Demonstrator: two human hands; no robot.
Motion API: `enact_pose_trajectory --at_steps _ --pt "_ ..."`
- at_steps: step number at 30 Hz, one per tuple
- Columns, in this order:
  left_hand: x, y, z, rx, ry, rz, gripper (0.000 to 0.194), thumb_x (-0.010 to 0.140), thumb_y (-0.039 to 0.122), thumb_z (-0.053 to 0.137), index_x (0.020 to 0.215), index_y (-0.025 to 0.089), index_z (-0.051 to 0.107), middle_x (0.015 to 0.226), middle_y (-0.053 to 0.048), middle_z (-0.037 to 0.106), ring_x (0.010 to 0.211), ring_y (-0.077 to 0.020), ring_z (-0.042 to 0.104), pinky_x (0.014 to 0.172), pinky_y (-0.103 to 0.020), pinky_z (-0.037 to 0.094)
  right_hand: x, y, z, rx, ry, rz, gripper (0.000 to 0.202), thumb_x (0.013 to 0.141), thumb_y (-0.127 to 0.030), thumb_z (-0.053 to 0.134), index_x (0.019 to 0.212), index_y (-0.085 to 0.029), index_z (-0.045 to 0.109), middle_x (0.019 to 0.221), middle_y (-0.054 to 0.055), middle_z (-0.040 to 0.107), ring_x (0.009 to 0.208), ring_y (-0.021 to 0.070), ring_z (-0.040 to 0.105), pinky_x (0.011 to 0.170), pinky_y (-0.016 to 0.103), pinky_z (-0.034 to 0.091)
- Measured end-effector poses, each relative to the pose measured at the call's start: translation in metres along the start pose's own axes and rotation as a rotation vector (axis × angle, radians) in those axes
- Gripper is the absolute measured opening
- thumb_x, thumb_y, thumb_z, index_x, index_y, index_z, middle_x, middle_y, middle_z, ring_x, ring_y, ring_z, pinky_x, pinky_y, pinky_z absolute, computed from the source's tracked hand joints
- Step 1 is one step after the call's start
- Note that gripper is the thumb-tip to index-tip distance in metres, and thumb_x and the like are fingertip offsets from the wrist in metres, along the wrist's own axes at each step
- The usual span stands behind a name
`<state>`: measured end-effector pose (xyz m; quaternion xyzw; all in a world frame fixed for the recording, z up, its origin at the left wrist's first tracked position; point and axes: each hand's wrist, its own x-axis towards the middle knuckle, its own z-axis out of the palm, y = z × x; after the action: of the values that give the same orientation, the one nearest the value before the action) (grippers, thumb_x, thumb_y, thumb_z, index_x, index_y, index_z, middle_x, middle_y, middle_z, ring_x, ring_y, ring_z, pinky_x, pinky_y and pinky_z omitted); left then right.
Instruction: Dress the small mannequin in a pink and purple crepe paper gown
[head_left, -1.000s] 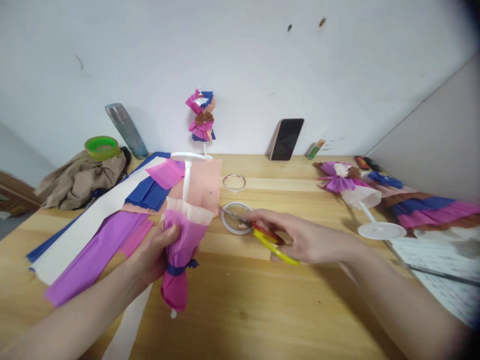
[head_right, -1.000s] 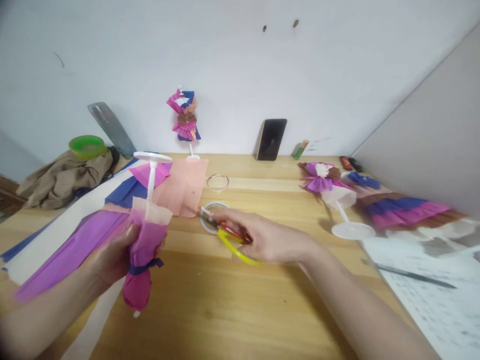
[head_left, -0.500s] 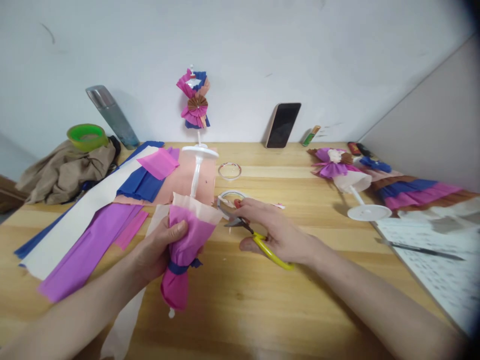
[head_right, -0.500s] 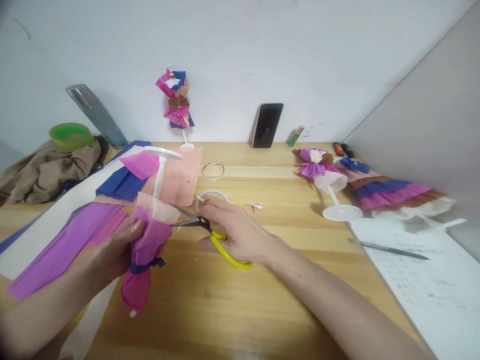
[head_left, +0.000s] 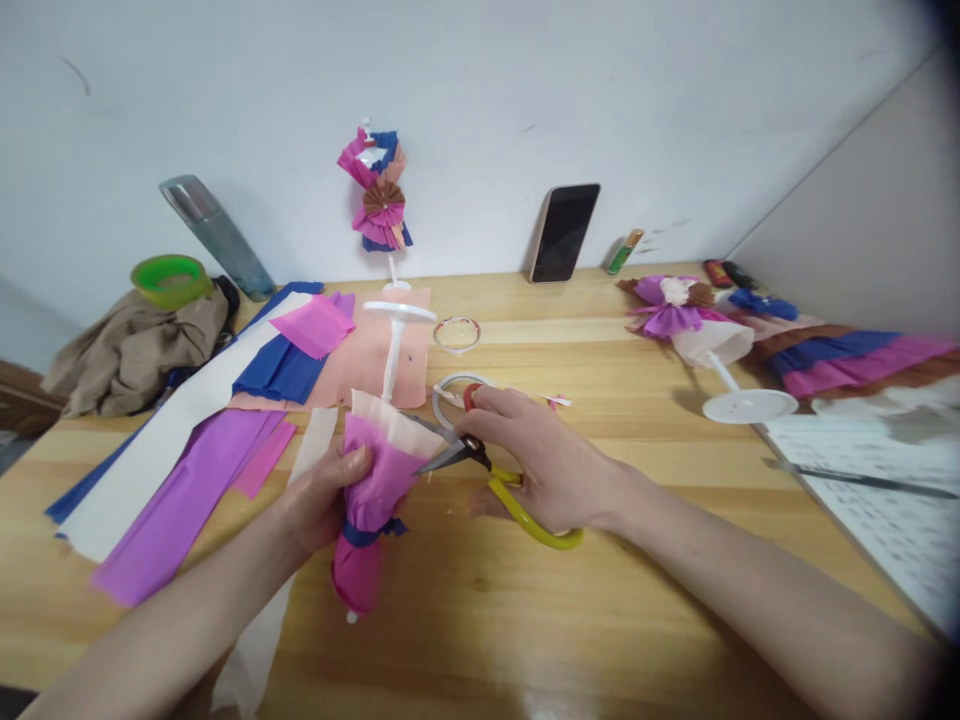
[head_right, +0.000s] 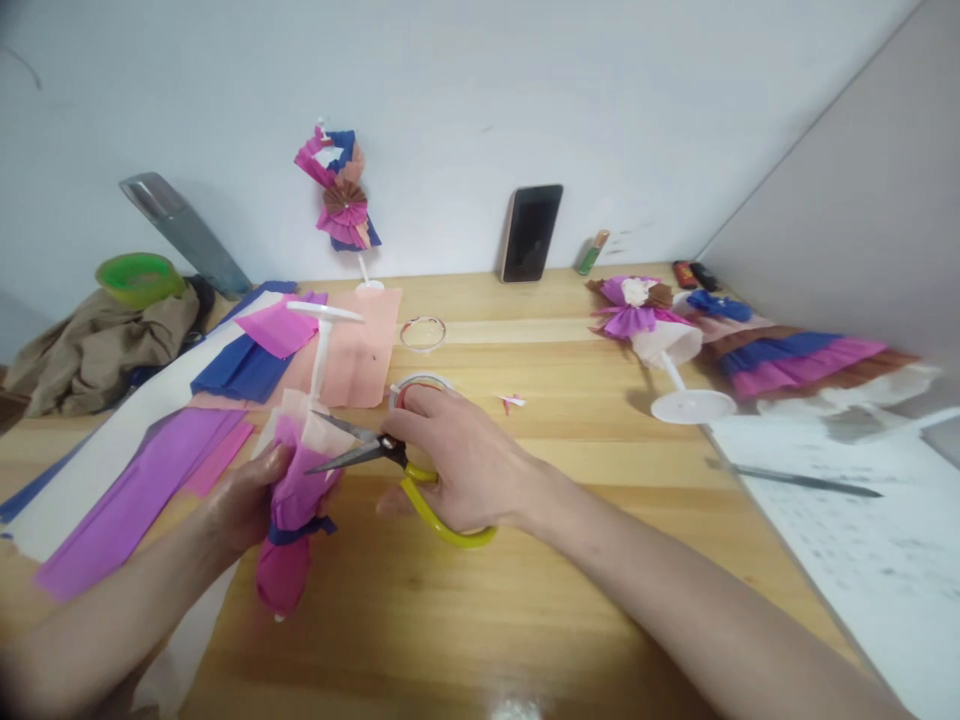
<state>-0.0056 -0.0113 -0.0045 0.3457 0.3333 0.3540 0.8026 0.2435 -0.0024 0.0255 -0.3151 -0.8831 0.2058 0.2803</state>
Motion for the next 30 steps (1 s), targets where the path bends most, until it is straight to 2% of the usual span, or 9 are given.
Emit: enact_pose_trajectory --at_steps 12,17,25,30 --pt "0.000 0.001 0.000 0.066 0.043 -0.027 0.042 0.062 0.049 0.083 0.078 0.012 0.074 0.063 -0.004 0.072 0.052 -0.0140 0.064 0.050 -0.020 0.052 -0.002 0.003 0.002 -0.035 -0.034 0.013 0.044 0.077 -0.056 0.067 0.093 -0.015 0.063 0.082 0.005 0.053 0.072 0.0185 0.043 0.066 0.030 0.032" --pt "0.001 0.002 0.006 0.099 0.026 0.030 0.039 0.064 0.048 0.082 0.077 0.013 0.073 0.063 -0.003 0.070 0.053 -0.0124 0.063 0.049 -0.018 0.050 -0.003 0.004 0.002 -0.012 -0.049 0.014 0.044 0.079 -0.057 0.064 0.097 -0.016 0.063 0.081 0.005 0.055 0.071 0.0182 0.044 0.066 0.030 0.031" --pt "0.000 0.004 0.008 0.104 0.055 0.024 0.043 0.060 0.049 0.085 0.079 0.013 0.070 0.064 -0.002 0.069 0.053 -0.0131 0.062 0.049 -0.020 0.051 -0.002 0.005 0.004 0.055 -0.019 -0.013 0.045 0.080 -0.062 0.061 0.086 -0.017 0.061 0.072 0.000 0.049 0.064 0.0149 0.038 0.064 0.028 0.028" --pt "0.001 0.003 0.009 0.111 0.043 0.043 0.043 0.060 0.049 0.084 0.080 0.014 0.071 0.064 -0.003 0.070 0.053 -0.0132 0.062 0.048 -0.020 0.050 -0.002 0.003 0.001 0.060 -0.055 0.019 0.046 0.083 -0.063 0.056 0.083 -0.017 0.060 0.067 -0.002 0.045 0.061 0.0140 0.036 0.061 0.028 0.027"
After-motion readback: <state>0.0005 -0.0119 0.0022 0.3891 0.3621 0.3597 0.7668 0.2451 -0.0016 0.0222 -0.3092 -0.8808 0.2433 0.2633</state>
